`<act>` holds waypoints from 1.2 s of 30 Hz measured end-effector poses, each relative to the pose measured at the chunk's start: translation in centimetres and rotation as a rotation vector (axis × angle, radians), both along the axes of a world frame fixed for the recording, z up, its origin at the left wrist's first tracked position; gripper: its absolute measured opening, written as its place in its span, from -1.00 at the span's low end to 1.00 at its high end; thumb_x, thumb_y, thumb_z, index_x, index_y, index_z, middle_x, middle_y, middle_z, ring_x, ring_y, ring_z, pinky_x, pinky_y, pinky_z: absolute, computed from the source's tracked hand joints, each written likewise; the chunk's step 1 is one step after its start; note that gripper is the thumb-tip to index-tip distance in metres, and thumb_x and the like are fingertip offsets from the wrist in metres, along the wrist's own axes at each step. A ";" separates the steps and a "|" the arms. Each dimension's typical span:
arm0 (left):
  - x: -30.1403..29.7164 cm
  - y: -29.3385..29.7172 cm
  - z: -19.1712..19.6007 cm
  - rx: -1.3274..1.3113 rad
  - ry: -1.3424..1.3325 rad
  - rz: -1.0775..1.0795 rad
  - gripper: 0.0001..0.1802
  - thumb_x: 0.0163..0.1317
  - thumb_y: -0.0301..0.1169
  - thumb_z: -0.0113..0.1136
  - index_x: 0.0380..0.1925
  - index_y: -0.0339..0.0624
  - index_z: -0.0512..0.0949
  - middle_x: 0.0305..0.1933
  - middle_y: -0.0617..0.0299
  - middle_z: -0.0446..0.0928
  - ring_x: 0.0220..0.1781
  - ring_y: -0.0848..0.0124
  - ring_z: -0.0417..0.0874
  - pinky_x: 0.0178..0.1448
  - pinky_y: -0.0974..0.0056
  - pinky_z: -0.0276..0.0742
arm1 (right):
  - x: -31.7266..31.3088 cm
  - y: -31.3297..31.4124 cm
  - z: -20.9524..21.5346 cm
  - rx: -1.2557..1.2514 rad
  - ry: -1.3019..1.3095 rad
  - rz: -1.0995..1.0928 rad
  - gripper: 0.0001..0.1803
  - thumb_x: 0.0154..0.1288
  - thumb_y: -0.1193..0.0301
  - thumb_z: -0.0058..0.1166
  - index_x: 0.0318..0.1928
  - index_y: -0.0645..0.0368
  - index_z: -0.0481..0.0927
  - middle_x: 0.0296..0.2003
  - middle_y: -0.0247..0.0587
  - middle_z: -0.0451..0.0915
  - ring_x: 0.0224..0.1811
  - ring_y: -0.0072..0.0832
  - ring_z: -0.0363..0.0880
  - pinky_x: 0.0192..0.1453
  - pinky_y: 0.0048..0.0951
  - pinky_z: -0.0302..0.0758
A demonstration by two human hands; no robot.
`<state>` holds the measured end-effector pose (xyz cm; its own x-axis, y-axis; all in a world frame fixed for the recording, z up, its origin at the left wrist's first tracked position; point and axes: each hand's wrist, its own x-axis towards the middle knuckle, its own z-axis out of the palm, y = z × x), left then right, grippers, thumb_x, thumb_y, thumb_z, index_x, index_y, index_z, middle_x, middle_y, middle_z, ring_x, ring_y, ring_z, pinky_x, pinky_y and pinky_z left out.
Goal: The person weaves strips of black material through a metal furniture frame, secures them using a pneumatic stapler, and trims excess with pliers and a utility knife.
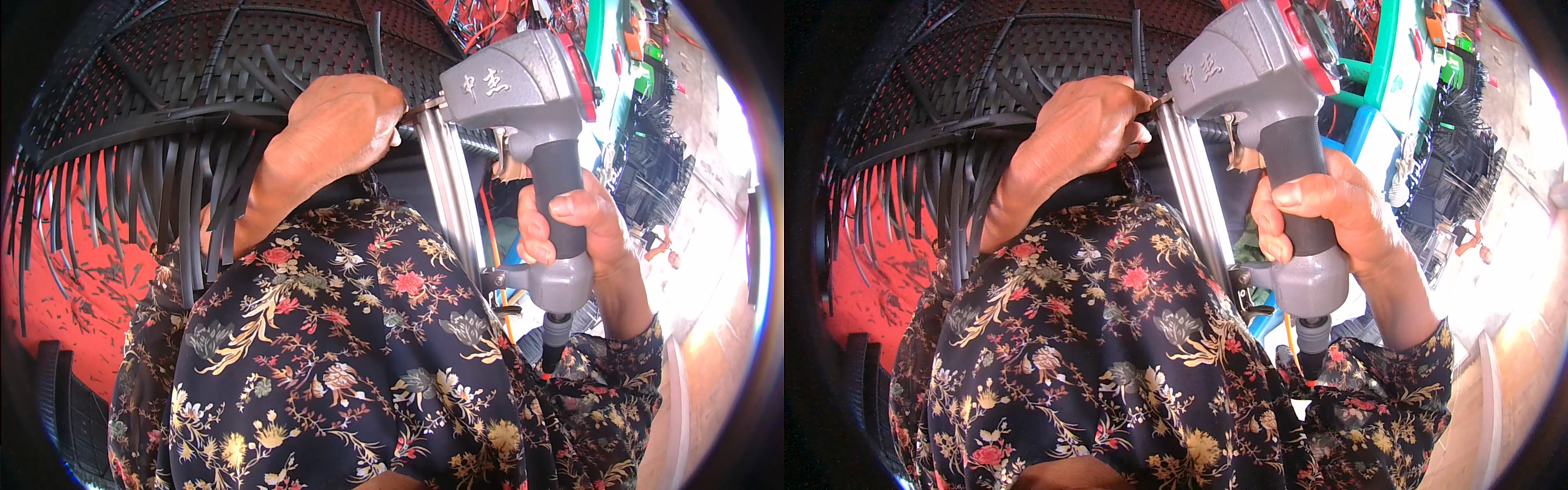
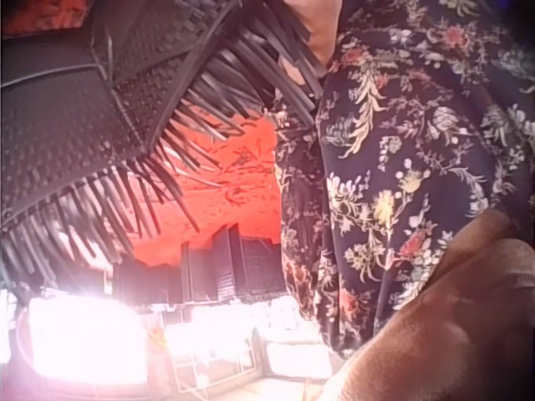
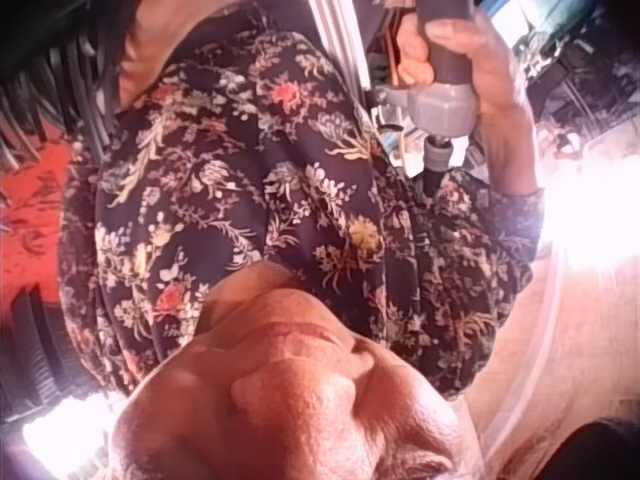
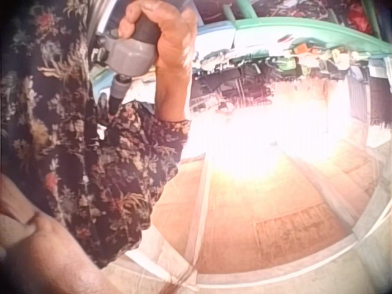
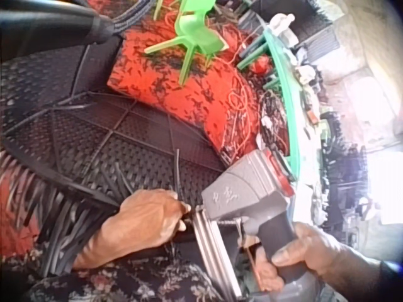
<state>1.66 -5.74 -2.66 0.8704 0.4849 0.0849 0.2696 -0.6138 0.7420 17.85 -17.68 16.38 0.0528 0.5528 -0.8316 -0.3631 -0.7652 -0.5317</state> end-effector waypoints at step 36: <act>-0.4 1.1 -1.0 -0.024 0.061 -0.005 -0.65 0.00 -0.36 0.28 -0.15 -0.17 0.63 -0.32 0.00 0.57 -0.21 0.02 0.61 -0.11 0.05 0.51 | -1.1 1.5 -1.3 -0.031 0.013 -0.009 -0.77 0.19 0.40 0.04 -0.22 0.30 0.40 -0.55 -0.14 0.47 -0.60 -0.41 0.48 -0.45 -0.34 0.47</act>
